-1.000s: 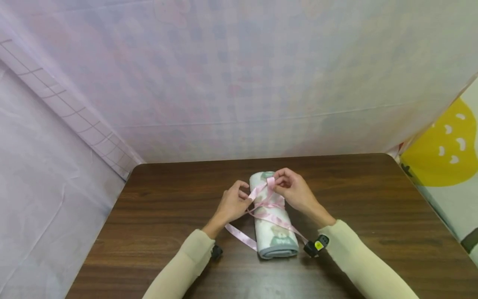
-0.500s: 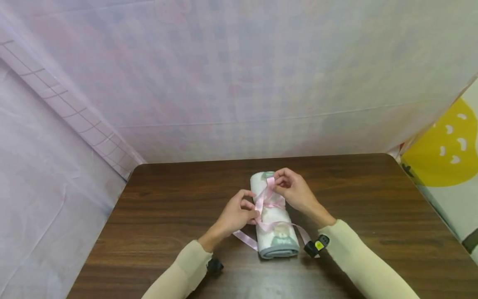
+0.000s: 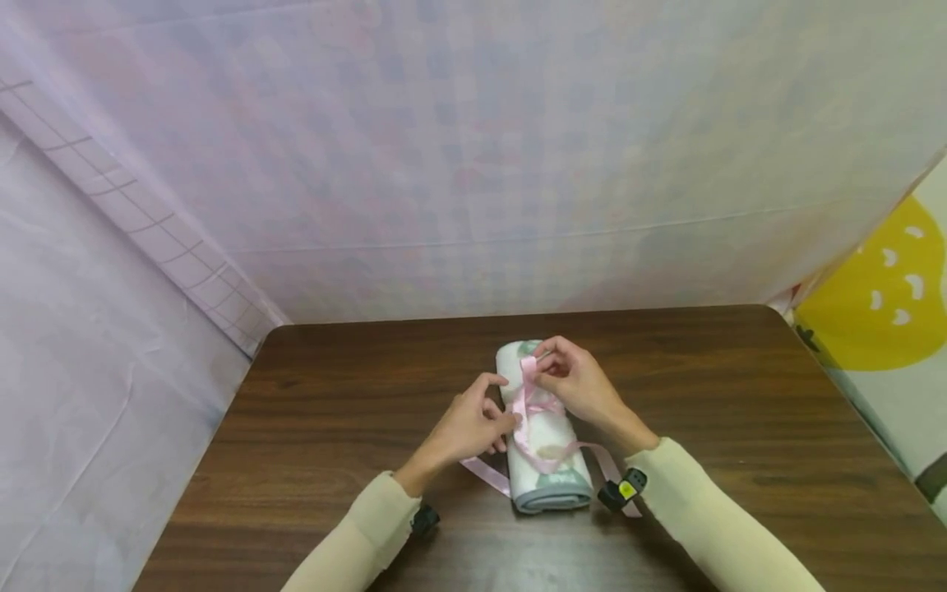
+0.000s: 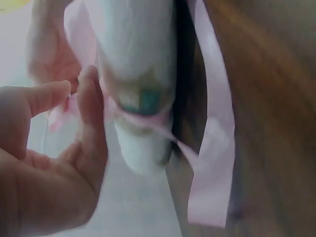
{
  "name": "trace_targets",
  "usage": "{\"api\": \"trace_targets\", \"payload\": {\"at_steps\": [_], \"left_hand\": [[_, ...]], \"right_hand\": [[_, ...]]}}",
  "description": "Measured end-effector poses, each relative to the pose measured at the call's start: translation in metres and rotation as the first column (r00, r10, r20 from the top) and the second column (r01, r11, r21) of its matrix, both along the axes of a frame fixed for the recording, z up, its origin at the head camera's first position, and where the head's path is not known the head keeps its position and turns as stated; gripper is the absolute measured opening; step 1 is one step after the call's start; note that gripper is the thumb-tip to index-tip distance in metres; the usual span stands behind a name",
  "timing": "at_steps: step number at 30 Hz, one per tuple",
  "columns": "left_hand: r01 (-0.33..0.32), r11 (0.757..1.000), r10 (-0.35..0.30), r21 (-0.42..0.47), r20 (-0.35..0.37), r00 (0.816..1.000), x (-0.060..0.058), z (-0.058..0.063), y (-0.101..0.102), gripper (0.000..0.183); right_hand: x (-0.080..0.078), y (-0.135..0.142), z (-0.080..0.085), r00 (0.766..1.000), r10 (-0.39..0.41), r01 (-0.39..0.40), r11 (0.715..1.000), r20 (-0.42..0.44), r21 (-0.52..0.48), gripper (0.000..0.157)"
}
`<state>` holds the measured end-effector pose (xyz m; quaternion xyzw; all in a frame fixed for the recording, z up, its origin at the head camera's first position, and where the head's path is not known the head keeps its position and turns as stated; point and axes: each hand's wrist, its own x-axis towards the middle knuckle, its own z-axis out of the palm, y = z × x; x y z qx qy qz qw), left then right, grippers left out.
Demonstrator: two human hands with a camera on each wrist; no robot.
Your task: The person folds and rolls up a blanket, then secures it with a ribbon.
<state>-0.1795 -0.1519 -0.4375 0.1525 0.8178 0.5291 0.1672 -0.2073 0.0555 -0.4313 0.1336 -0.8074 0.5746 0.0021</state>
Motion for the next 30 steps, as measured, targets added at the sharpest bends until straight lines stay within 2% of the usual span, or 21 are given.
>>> {"api": "trace_targets", "payload": {"at_steps": [2, 4, 7, 12, 17, 20, 24, 26, 30], "left_hand": [[-0.008, 0.999, 0.004, -0.049, -0.076, 0.997, -0.006, 0.002, -0.002, 0.048], [-0.029, 0.998, 0.02, -0.056, -0.162, 0.987, -0.011, 0.004, -0.003, 0.043], [-0.051, 0.999, 0.052, 0.009, -0.228, 0.972, -0.02, 0.009, 0.001, 0.04], [-0.04, 0.991, 0.067, 0.13, -0.208, 0.976, -0.028, 0.013, 0.012, 0.042], [-0.016, 0.972, 0.064, 0.236, -0.195, 0.979, -0.034, 0.01, 0.019, 0.032], [-0.025, 0.958, 0.081, 0.287, -0.186, 0.979, -0.036, 0.007, 0.02, 0.027], [-0.059, 0.949, 0.115, 0.31, -0.167, 0.979, -0.038, 0.004, 0.02, 0.026], [-0.071, 0.944, 0.125, 0.322, -0.149, 0.981, -0.038, 0.003, 0.02, 0.026], [-0.083, 0.93, 0.128, 0.357, -0.104, 0.986, -0.038, 0.002, 0.02, 0.029]], "right_hand": [[0.0, 0.0, 0.0, 1.0, 0.005, -0.005, 1.0, 0.0, -0.003, 0.028], [0.0, -0.001, 0.001, 1.0, 0.01, -0.01, 1.0, -0.002, -0.001, 0.029], [0.001, -0.002, 0.002, 1.0, 0.015, -0.015, 1.0, -0.012, 0.008, 0.031], [0.001, -0.006, 0.002, 0.999, 0.025, -0.024, 0.999, -0.046, 0.034, 0.037], [0.005, -0.009, 0.003, 0.997, 0.014, -0.008, 0.998, -0.079, 0.064, 0.039], [0.01, -0.009, 0.005, 0.994, -0.031, 0.042, 0.994, -0.107, 0.104, 0.04], [0.024, -0.011, 0.003, 0.98, -0.088, 0.119, 0.978, -0.181, 0.169, 0.03], [0.033, -0.012, 0.0, 0.973, -0.056, 0.104, 0.973, -0.224, 0.208, 0.026], [0.05, -0.017, -0.009, 0.96, 0.07, 0.015, 0.955, -0.273, 0.298, 0.027]]}}
